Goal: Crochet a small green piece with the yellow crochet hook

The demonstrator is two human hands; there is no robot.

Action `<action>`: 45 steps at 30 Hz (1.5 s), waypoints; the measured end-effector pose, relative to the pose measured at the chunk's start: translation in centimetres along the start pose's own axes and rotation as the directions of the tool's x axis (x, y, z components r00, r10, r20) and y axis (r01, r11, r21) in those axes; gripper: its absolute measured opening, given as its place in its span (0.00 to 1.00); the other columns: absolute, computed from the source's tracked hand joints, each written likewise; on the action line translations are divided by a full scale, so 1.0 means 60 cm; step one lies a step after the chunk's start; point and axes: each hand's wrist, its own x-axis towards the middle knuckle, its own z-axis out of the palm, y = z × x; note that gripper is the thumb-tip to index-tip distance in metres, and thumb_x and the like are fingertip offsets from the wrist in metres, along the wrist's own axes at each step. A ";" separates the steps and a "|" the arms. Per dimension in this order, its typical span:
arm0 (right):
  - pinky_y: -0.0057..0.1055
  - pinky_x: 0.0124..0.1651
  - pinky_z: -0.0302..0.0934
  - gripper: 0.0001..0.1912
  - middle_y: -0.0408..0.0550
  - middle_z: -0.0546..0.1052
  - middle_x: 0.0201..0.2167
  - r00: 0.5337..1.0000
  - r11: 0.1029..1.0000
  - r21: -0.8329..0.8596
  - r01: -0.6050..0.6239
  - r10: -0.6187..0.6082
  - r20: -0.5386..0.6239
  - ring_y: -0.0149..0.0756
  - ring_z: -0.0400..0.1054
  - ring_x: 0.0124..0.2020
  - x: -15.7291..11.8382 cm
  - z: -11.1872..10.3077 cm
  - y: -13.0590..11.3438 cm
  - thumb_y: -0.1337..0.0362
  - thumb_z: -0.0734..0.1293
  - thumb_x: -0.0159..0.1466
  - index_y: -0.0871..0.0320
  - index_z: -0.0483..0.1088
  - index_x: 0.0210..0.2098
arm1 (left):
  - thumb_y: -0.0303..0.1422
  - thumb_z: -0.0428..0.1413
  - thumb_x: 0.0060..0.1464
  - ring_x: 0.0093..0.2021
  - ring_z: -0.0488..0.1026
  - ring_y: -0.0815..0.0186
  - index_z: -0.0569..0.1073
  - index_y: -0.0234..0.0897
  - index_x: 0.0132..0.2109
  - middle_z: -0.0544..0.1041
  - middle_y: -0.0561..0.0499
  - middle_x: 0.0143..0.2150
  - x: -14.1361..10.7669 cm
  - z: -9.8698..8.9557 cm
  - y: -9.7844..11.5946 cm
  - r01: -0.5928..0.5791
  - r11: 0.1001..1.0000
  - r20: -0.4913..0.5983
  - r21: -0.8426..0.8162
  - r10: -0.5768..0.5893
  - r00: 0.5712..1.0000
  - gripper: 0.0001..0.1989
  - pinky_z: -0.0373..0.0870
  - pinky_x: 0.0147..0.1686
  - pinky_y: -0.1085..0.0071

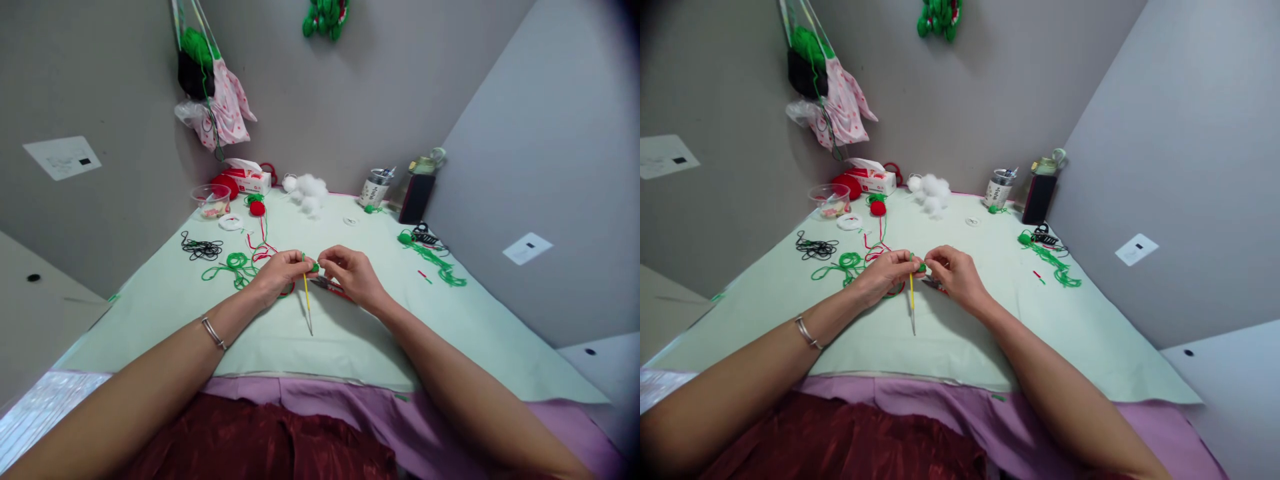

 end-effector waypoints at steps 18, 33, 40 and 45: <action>0.31 0.35 0.62 0.02 0.42 0.76 0.28 0.997 0.990 -0.120 0.074 -0.074 0.002 0.31 0.68 0.27 -0.004 0.001 -0.004 0.67 0.68 0.61 0.56 0.73 0.31 | 0.24 0.66 0.55 0.37 0.80 0.67 0.76 0.33 0.33 0.78 0.51 0.33 -0.008 0.005 0.010 -0.010 0.998 0.026 -0.062 0.011 1.000 0.07 0.76 0.47 0.69; 0.31 0.32 0.59 0.04 0.40 0.73 0.21 0.998 0.995 0.080 -0.059 0.057 0.018 0.31 0.64 0.24 0.001 -0.003 -0.014 0.62 0.68 0.58 0.56 0.73 0.30 | 0.25 0.73 0.46 0.33 0.81 0.67 0.75 0.34 0.34 0.80 0.53 0.32 -0.003 -0.004 0.009 0.005 0.999 -0.019 -0.046 -0.006 1.000 0.13 0.76 0.43 0.70; 0.32 0.34 0.65 0.09 0.40 0.72 0.25 0.985 0.940 0.299 -0.168 0.168 0.024 0.29 0.66 0.24 0.012 -0.012 -0.013 0.58 0.70 0.55 0.58 0.72 0.28 | 0.25 0.73 0.45 0.32 0.81 0.68 0.75 0.34 0.34 0.79 0.54 0.31 -0.003 -0.007 0.016 -0.005 0.998 -0.015 -0.060 0.004 1.000 0.13 0.75 0.42 0.71; 0.32 0.35 0.66 0.11 0.39 0.70 0.24 0.981 0.909 0.372 -0.187 0.190 0.031 0.28 0.62 0.24 0.011 -0.010 -0.013 0.56 0.73 0.55 0.57 0.73 0.28 | 0.26 0.73 0.45 0.32 0.80 0.67 0.76 0.34 0.34 0.78 0.54 0.30 -0.003 -0.005 0.013 0.003 0.999 0.007 -0.050 -0.002 1.000 0.13 0.75 0.42 0.69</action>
